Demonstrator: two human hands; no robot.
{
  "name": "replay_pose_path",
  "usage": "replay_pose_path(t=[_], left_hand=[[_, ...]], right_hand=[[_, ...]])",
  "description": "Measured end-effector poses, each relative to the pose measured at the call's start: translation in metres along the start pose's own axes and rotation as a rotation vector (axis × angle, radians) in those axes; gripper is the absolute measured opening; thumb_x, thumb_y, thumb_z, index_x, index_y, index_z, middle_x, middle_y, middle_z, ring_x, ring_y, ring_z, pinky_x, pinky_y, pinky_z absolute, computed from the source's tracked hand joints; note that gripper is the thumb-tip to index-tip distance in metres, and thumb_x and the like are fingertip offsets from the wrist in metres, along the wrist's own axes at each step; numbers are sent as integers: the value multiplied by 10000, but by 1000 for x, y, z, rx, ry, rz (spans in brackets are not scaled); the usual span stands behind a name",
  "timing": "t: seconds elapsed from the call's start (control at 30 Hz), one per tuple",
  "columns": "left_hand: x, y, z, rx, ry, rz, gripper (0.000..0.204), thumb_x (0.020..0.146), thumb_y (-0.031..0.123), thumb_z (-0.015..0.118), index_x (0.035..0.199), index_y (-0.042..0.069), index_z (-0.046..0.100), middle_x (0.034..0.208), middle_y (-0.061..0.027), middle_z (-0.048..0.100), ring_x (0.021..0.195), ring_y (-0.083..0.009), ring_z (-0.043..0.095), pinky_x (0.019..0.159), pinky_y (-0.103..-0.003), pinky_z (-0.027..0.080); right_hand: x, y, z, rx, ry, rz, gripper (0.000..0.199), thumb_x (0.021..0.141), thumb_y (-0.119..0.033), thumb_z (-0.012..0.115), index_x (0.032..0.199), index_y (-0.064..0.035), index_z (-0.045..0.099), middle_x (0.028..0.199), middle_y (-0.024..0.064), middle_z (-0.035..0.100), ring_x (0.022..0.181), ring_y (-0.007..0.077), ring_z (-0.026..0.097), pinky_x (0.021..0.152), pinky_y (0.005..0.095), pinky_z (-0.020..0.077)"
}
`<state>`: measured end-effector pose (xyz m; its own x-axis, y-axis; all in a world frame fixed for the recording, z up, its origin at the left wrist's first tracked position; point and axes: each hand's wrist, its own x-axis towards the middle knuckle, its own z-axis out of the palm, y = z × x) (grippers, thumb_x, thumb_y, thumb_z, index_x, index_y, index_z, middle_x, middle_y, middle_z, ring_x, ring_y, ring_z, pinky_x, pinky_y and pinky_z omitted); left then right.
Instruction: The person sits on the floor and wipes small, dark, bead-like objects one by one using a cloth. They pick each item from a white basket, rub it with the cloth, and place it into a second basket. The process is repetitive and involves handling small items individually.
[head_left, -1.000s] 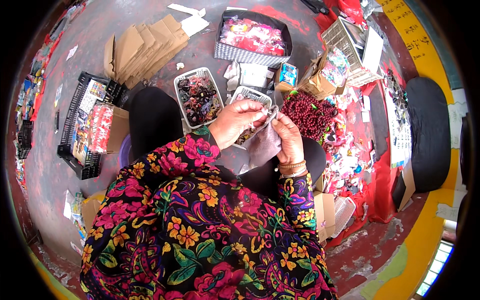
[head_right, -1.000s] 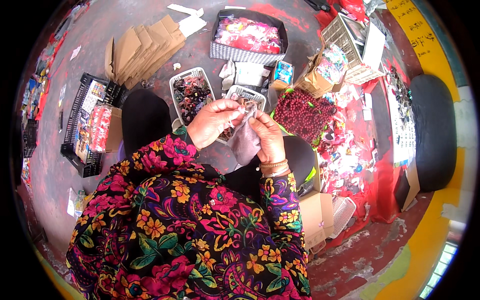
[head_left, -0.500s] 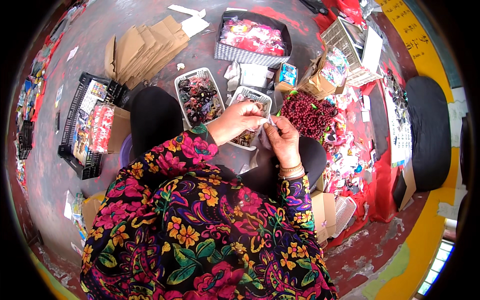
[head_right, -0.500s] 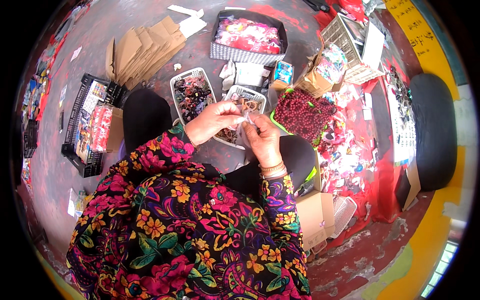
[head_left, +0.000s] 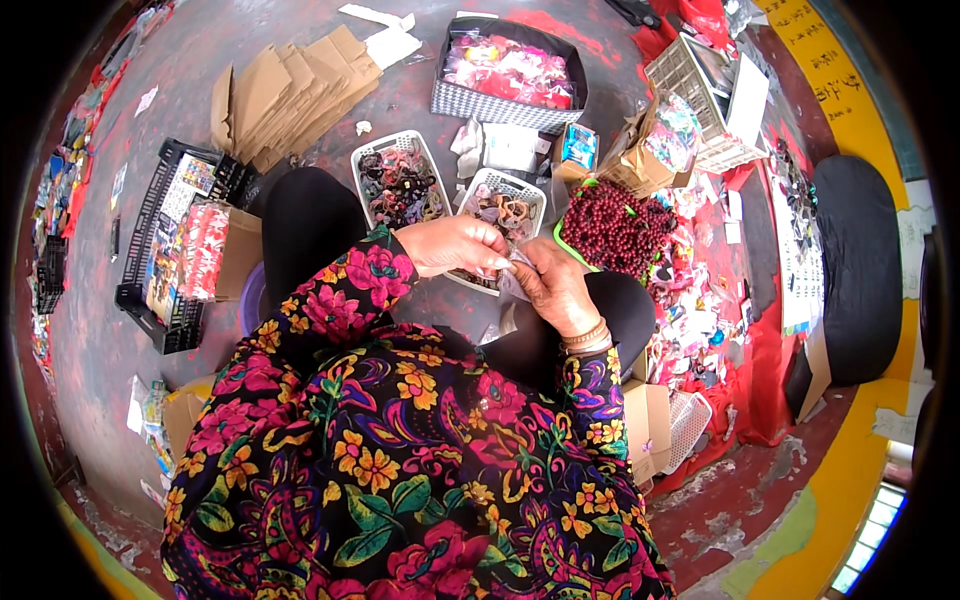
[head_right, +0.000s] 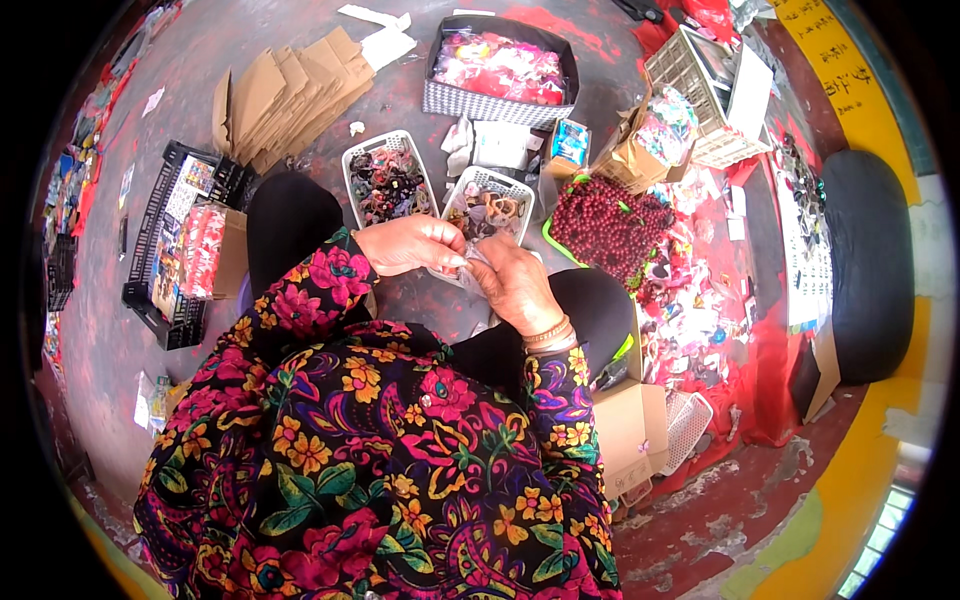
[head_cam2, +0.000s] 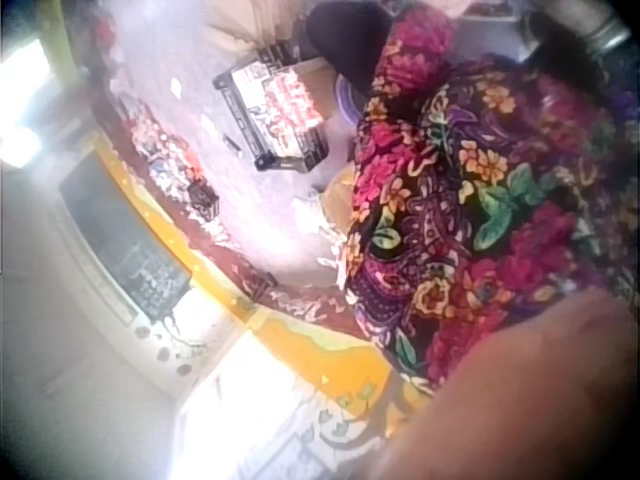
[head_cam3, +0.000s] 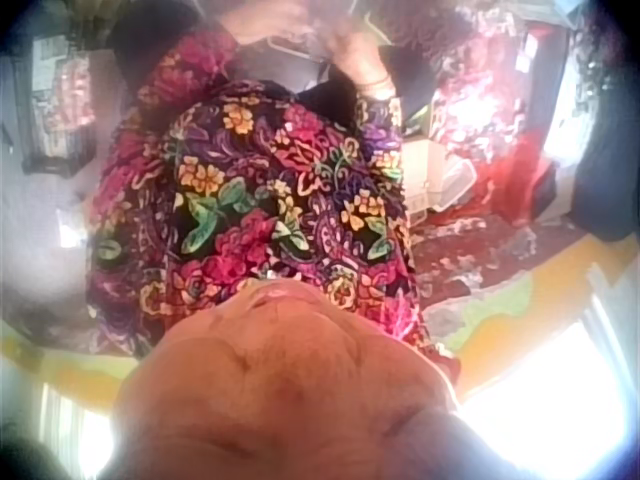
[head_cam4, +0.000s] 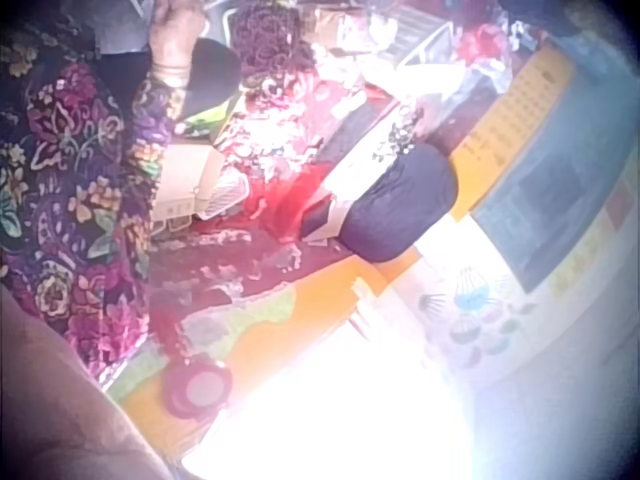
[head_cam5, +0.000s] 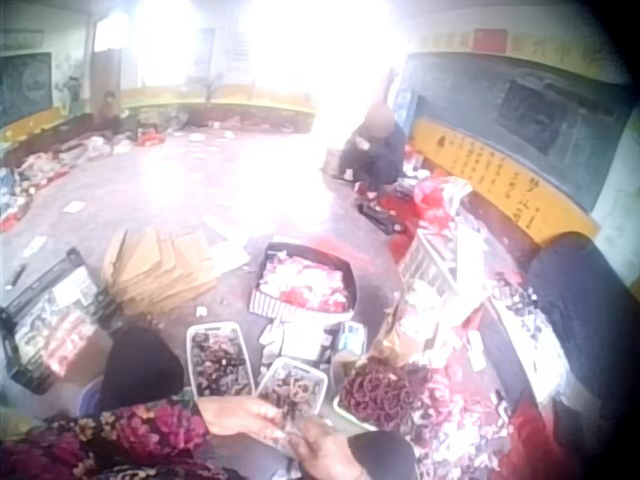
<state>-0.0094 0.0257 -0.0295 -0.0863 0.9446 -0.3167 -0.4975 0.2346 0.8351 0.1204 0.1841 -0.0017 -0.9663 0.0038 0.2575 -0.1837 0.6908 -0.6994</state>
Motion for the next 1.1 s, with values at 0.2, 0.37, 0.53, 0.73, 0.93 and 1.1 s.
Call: replay_pose_path(t=[0.2,0.37,0.53,0.73,0.93,1.1], left_hand=[[-3,-6,1,-97,18,-51,138,861,108,524,909,-18,553,819,-45,565,778,-127,554,755,-276,454],[-3,-8,0,-79,-23,-4,144,866,114,519,911,-19,548,819,-55,565,790,-140,564,759,-286,458],[-2,-8,3,-302,3,72,130,863,95,501,920,-17,535,822,-57,560,807,-160,569,776,-290,450],[-11,3,0,-495,-36,307,126,851,72,485,930,-20,519,877,-96,573,856,-191,563,779,-285,418],[-8,9,10,30,84,68,216,851,217,548,791,13,588,750,-58,594,718,-112,540,673,-266,404],[4,18,12,989,86,277,278,816,250,597,677,10,575,655,-95,528,674,-166,522,634,-300,393]], right_hand=[[-3,2,-3,19,-189,75,181,782,-194,582,834,-33,519,762,175,523,742,384,516,613,415,414],[-3,2,-1,58,-228,57,123,757,-136,569,777,-30,511,715,155,507,692,360,508,592,388,408],[0,-2,-3,184,-190,103,63,711,-65,552,702,-26,503,650,130,479,628,311,498,562,345,404],[-2,2,-6,212,-66,96,68,706,-50,574,688,-23,514,629,105,477,587,274,483,543,318,397],[-2,-4,-8,241,-42,87,58,707,-36,599,722,-27,544,644,101,482,596,260,498,545,319,401],[-2,-3,-3,175,-81,92,79,693,-36,617,743,-29,556,661,103,494,606,265,510,549,321,411]])
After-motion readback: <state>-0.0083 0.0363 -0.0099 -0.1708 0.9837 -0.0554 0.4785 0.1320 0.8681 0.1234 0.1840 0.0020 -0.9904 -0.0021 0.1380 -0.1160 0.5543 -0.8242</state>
